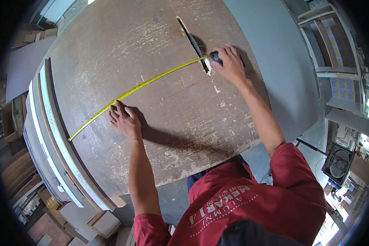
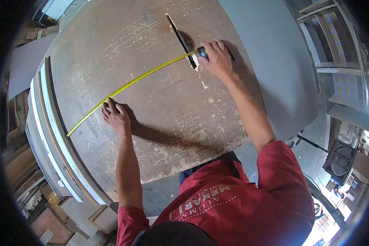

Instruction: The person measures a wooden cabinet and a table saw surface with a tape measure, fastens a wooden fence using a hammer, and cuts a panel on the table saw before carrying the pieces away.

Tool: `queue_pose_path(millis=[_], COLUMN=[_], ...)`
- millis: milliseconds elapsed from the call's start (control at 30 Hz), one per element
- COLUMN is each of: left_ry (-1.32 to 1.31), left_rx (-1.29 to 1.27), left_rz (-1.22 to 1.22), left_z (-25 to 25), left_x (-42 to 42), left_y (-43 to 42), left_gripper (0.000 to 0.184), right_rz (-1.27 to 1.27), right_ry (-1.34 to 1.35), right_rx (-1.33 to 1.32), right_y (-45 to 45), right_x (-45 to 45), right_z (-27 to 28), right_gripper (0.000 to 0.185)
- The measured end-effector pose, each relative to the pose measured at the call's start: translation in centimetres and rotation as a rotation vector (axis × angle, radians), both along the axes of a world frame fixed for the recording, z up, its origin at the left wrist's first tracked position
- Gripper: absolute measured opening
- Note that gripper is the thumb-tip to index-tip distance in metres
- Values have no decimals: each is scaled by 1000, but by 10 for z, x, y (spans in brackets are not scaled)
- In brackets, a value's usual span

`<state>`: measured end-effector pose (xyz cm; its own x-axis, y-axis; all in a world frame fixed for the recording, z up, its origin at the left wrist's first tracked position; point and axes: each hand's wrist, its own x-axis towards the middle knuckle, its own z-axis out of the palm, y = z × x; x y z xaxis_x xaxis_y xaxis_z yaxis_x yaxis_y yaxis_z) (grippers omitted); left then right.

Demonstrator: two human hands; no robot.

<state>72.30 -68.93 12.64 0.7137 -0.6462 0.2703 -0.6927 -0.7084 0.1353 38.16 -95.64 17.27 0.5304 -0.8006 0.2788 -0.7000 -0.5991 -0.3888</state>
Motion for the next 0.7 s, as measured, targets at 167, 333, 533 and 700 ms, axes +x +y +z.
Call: queue_pose_path(millis=[167, 333, 533, 700], left_ry=[-51, 49, 12, 8], left_rx=[2, -29, -43, -54], left_rz=[-15, -24, -44, -53], left_z=[-1, -2, -4, -5], left_x=[0, 0, 1, -2], left_y=[-1, 0, -1, -1], left_gripper=[52, 53, 52, 51], right_rz=[-82, -27, -52, -47], right_ry=[91, 138, 95, 77], right_rx=[45, 41, -27, -116], right_y=[-25, -24, -24, -23], right_x=[-46, -45, -42, -44], right_z=[-8, -12, -22, -29], right_gripper=[46, 38, 35, 36])
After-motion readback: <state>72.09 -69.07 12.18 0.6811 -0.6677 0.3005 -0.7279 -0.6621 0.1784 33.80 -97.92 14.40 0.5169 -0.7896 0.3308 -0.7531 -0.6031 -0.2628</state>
